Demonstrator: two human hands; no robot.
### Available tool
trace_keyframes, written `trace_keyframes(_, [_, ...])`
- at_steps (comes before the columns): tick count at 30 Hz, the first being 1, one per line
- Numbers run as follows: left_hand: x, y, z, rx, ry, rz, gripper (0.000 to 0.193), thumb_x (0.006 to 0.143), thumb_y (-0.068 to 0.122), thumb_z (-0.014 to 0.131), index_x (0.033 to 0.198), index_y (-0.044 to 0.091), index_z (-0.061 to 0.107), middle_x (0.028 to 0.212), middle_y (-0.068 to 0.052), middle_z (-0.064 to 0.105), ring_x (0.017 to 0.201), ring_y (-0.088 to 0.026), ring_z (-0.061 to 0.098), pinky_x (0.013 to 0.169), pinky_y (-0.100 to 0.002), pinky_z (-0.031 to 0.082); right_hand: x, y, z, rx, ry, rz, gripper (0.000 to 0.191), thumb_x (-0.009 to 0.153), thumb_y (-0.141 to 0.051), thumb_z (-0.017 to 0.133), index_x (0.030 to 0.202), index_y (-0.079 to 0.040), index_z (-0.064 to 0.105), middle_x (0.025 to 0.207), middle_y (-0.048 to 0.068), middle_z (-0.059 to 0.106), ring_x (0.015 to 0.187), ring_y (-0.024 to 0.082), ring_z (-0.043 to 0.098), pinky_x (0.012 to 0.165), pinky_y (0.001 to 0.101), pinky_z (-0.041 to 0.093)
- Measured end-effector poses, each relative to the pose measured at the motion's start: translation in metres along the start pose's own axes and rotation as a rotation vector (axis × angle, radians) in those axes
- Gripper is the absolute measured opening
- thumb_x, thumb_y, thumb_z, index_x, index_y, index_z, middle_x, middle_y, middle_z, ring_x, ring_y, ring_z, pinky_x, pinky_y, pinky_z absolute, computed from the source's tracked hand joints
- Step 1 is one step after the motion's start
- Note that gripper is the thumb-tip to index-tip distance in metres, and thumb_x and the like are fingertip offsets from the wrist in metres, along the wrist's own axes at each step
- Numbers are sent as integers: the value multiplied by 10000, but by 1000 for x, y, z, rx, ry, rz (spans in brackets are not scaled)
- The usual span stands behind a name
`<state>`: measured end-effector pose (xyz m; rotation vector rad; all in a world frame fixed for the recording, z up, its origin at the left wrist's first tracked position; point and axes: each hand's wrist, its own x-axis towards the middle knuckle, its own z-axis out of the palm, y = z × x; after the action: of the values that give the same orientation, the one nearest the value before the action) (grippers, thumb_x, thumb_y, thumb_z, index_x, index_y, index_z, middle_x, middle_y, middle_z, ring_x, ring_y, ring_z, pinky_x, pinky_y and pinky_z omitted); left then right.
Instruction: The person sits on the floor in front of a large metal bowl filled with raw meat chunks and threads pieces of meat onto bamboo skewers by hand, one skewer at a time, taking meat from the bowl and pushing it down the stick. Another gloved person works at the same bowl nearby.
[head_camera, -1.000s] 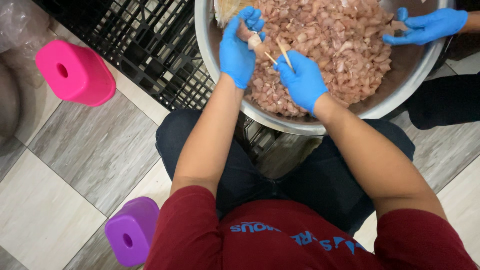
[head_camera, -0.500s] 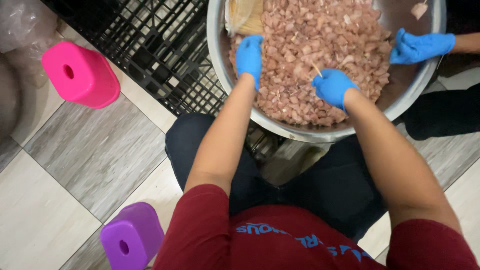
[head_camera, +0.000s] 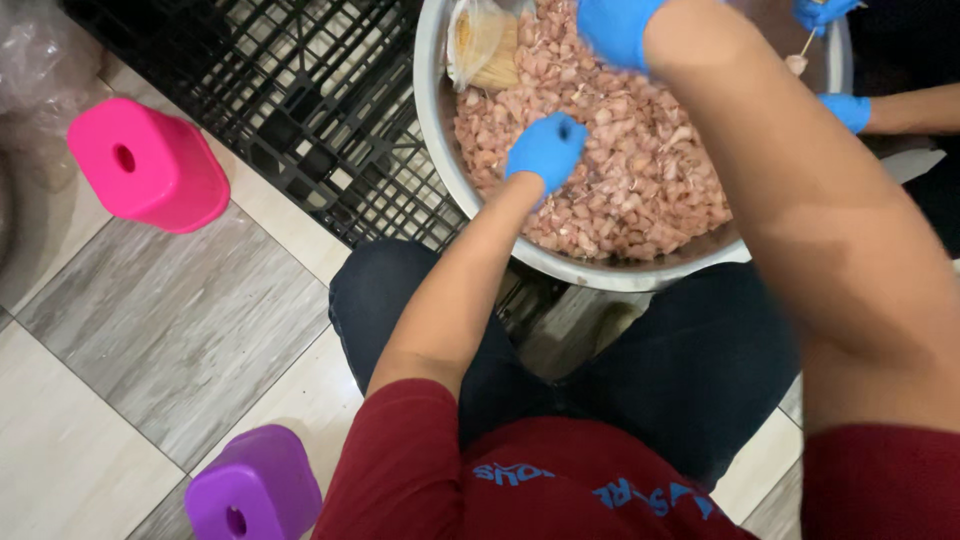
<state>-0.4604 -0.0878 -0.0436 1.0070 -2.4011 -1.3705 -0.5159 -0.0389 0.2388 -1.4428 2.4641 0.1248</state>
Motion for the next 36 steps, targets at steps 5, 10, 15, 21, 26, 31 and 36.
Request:
trace_keyframes(5, [-21,-20,35,330,-191,258,408,888,404,608,1183,137,701,1233,-203,664,1128,-390,634,960,-500,504,-55,-35,20,-312,-82,-351,179,867,-172,704,953,-47,799,796,198,750,694,345,726,643,480,578])
trace_keyframes(10, [-53,-35,79,504,-603,136,472,853,400,649,1275,189,652,1318,-192,606,1175,-382,596,984,-501,488,-115,-26,66,-203,-86,-483,181,893,-177,693,981,-40,773,803,206,739,702,356,718,643,485,571])
trace_keyframes(15, [-69,-34,75,546,-683,107,578,818,396,690,1368,240,603,1402,-183,548,1222,-373,557,1007,-502,472,-131,-21,71,-106,-37,-512,185,919,-181,682,1009,-34,747,810,214,729,710,367,710,643,490,564])
trace_keyframes(21, [-69,-50,77,576,-804,157,544,928,557,572,1211,113,709,1322,-188,624,1198,-380,606,1022,-527,471,-171,-21,36,-60,9,-507,191,950,-185,668,1043,-26,716,819,224,717,720,381,701,643,496,555])
trace_keyframes(26, [-55,-30,104,730,-797,105,519,897,481,577,1211,96,727,1298,-186,673,1190,-371,649,1022,-501,511,-185,-12,5,-31,59,-496,198,976,-189,657,1072,-19,690,826,231,707,728,392,693,642,501,548])
trace_keyframes(31, [-38,-43,90,481,-558,388,367,947,397,513,1158,181,722,1145,-175,694,1009,-406,669,821,-550,546,-170,-56,46,-55,79,-481,206,1002,-194,645,1100,-13,664,833,239,696,736,403,686,642,506,541])
trace_keyframes(36, [-21,-37,84,-179,-529,-4,371,993,478,610,1102,148,738,919,-75,781,809,-224,754,719,-379,581,-194,9,83,-40,157,-339,216,1027,-198,634,1128,-7,638,840,247,686,744,414,678,642,511,534])
